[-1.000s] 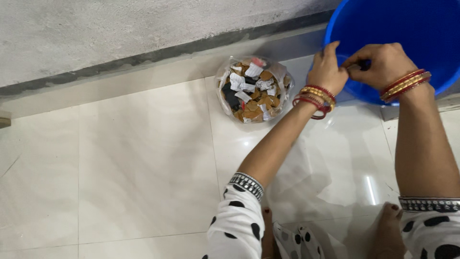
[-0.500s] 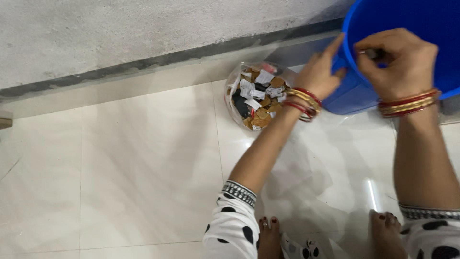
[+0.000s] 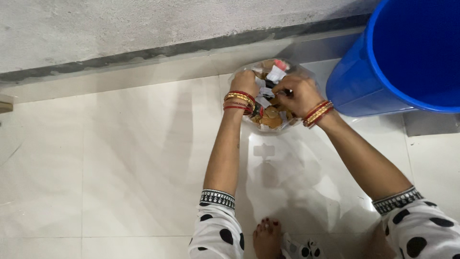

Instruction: The person sits on a tiled floor and transfers small brown and white items from a blue plastic bucket into a clear plastic bag. They repeatedly reach into the bucket, pick up handfuls of items, and place them into the bag, gradually filling it.

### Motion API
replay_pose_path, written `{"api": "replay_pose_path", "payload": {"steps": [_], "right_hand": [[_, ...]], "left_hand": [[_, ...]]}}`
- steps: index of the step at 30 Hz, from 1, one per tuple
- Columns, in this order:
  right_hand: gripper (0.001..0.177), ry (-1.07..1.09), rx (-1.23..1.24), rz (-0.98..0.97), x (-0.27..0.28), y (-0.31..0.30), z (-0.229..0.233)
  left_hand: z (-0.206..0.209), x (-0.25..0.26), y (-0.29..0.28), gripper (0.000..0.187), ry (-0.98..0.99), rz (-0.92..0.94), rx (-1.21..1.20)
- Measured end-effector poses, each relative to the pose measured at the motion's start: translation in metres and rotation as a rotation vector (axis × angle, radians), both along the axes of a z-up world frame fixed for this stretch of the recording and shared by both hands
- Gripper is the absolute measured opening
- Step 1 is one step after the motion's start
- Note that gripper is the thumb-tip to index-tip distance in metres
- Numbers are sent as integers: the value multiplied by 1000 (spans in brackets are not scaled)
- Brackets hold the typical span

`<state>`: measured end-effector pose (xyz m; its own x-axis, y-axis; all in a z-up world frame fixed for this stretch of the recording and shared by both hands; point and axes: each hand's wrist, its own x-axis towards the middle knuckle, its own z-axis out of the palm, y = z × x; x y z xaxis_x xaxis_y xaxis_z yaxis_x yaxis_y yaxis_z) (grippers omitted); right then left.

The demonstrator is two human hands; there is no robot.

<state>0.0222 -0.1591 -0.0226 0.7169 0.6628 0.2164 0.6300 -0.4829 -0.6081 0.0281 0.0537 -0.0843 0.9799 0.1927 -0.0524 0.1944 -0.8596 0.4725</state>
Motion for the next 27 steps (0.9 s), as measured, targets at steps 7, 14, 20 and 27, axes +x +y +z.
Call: {"api": "replay_pose_path", "payload": {"steps": [7,14,20,27], "right_hand": [[33,-205,81,56,12,16,-20],[32,49,-207,66,0,22,-45],[69,-73,-416,122,-9,17,-80],[72,-203,-329,-14,12,-4,-90]], "left_hand": [[12,-21,9,39,-40,31,-137],[-10,-30,2,56,56,-53,19],[-26,-31,-25,96,164,-206,129],[-43,-29,-36,101,65,-213,67]]}}
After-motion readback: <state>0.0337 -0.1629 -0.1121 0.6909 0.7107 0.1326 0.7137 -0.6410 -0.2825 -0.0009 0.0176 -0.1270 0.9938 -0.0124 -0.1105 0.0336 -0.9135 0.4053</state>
